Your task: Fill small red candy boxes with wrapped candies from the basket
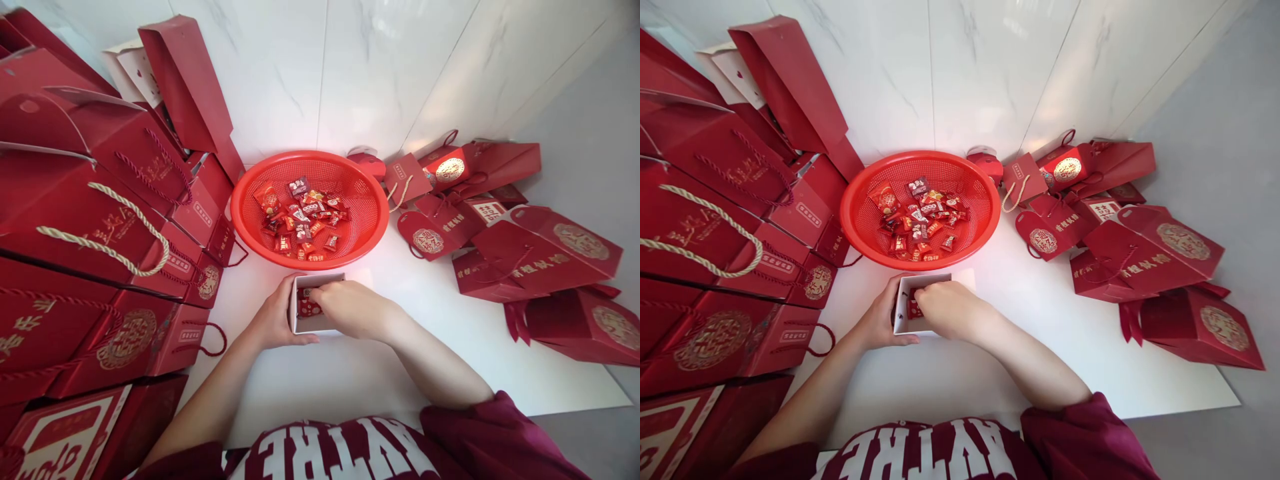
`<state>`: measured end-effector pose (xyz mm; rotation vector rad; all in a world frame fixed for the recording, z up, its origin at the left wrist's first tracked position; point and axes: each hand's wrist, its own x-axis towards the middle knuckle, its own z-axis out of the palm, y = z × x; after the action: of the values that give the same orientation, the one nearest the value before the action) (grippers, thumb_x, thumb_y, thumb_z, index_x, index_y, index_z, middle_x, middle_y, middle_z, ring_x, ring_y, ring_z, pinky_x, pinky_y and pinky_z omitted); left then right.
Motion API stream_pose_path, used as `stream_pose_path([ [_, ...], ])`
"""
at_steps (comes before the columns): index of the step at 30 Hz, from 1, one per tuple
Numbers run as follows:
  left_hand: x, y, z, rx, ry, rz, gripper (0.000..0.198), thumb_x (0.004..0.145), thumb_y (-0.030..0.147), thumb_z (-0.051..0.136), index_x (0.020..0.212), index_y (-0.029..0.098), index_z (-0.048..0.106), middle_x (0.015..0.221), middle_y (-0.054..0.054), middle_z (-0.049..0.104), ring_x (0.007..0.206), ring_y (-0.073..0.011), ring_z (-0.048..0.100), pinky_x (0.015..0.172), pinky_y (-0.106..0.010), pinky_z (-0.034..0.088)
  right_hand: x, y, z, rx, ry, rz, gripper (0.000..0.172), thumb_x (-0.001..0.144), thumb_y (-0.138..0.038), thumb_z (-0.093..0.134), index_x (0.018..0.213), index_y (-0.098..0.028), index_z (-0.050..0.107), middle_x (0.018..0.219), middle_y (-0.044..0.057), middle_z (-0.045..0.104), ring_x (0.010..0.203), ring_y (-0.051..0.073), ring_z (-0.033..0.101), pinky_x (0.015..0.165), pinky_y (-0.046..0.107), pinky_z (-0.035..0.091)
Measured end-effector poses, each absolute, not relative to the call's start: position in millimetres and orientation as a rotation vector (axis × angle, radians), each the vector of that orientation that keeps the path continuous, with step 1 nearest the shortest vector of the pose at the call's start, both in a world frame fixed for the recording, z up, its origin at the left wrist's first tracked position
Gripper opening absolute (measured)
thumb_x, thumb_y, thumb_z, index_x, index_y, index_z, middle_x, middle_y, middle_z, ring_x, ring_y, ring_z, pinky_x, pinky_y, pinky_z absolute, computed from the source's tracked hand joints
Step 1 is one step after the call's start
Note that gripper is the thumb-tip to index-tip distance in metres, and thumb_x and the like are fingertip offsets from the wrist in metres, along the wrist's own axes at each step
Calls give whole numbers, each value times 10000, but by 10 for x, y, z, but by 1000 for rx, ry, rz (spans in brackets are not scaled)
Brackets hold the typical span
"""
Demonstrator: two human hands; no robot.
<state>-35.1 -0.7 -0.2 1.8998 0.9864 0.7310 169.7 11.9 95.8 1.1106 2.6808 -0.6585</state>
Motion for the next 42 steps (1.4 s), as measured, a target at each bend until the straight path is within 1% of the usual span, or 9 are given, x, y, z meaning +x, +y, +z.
stream_pose_path([
  [8, -331, -13, 26, 1836, 952, 740, 1053, 548, 424, 913, 1399, 239, 322, 1380, -140, 518, 1265, -344, 552, 1066, -480, 461, 1646, 143, 842, 875, 2585, -597, 180, 861, -94, 550, 820, -132, 721, 840, 110, 739, 775, 272, 705, 610, 306, 423],
  [19, -352, 0, -15, 1771, 929, 754, 1085, 510, 445, 928, 1394, 235, 337, 1374, -139, 535, 1244, -350, 575, 1046, -484, 480, 1627, 139, 891, 790, 2600, -779, 256, 835, -65, 531, 912, -143, 763, 873, 97, 745, 740, 216, 664, 557, 287, 338],
  [24, -346, 13, -29, 1744, 917, 769, 1055, 523, 478, 925, 1373, 229, 353, 1332, -135, 564, 1222, -352, 587, 1017, -490, 494, 1632, 179, 872, 738, 2642, -800, 269, 850, -64, 540, 968, -158, 763, 864, 82, 743, 735, 200, 641, 568, 277, 341],
  [26, -337, 23, -28, 1725, 902, 786, 1050, 527, 493, 921, 1370, 222, 356, 1336, -145, 562, 1228, -359, 582, 1018, -495, 492, 1714, 228, 947, 654, 2690, -930, 271, 873, -64, 533, 973, -174, 759, 869, 56, 743, 738, 178, 633, 601, 259, 379],
  [29, -314, 37, -24, 1675, 856, 816, 1029, 537, 527, 907, 1354, 212, 368, 1338, -159, 562, 1231, -366, 578, 1022, -504, 486, 1950, 337, 1126, 564, 2741, -1316, 301, 905, -64, 512, 1063, -175, 742, 1016, 45, 747, 829, 148, 657, 738, 236, 468],
  [31, -298, 40, -18, 1653, 836, 827, 1016, 549, 540, 900, 1350, 214, 369, 1332, -159, 566, 1226, -366, 581, 1014, -512, 489, 2145, 431, 1232, 662, 2781, -1567, 287, 926, -103, 519, 1126, -154, 719, 1107, 64, 733, 936, 150, 673, 842, 247, 495],
  [34, -282, 38, -7, 1650, 829, 847, 1016, 564, 516, 904, 1368, 216, 362, 1354, -160, 550, 1252, -360, 563, 1032, -509, 482, 2382, 602, 1291, 1000, 2890, -1741, 249, 950, -218, 548, 1130, -136, 699, 1113, 76, 727, 1024, 170, 672, 910, 284, 509],
  [37, -278, 36, 0, 1643, 813, 853, 997, 580, 476, 908, 1370, 206, 363, 1371, -166, 542, 1272, -352, 552, 1051, -496, 474, 2451, 817, 1250, 1255, 2956, -1577, 245, 940, -218, 552, 1127, -147, 693, 1099, 62, 727, 1025, 172, 674, 934, 298, 509],
  [42, -280, 36, -17, 1644, 802, 877, 988, 572, 501, 904, 1351, 189, 383, 1363, -176, 553, 1272, -363, 555, 1048, -501, 478, 2234, 1245, 1137, 1424, 2752, -874, 336, 918, -93, 482, 1166, -148, 701, 1196, 78, 708, 1104, 192, 647, 953, 260, 470],
])
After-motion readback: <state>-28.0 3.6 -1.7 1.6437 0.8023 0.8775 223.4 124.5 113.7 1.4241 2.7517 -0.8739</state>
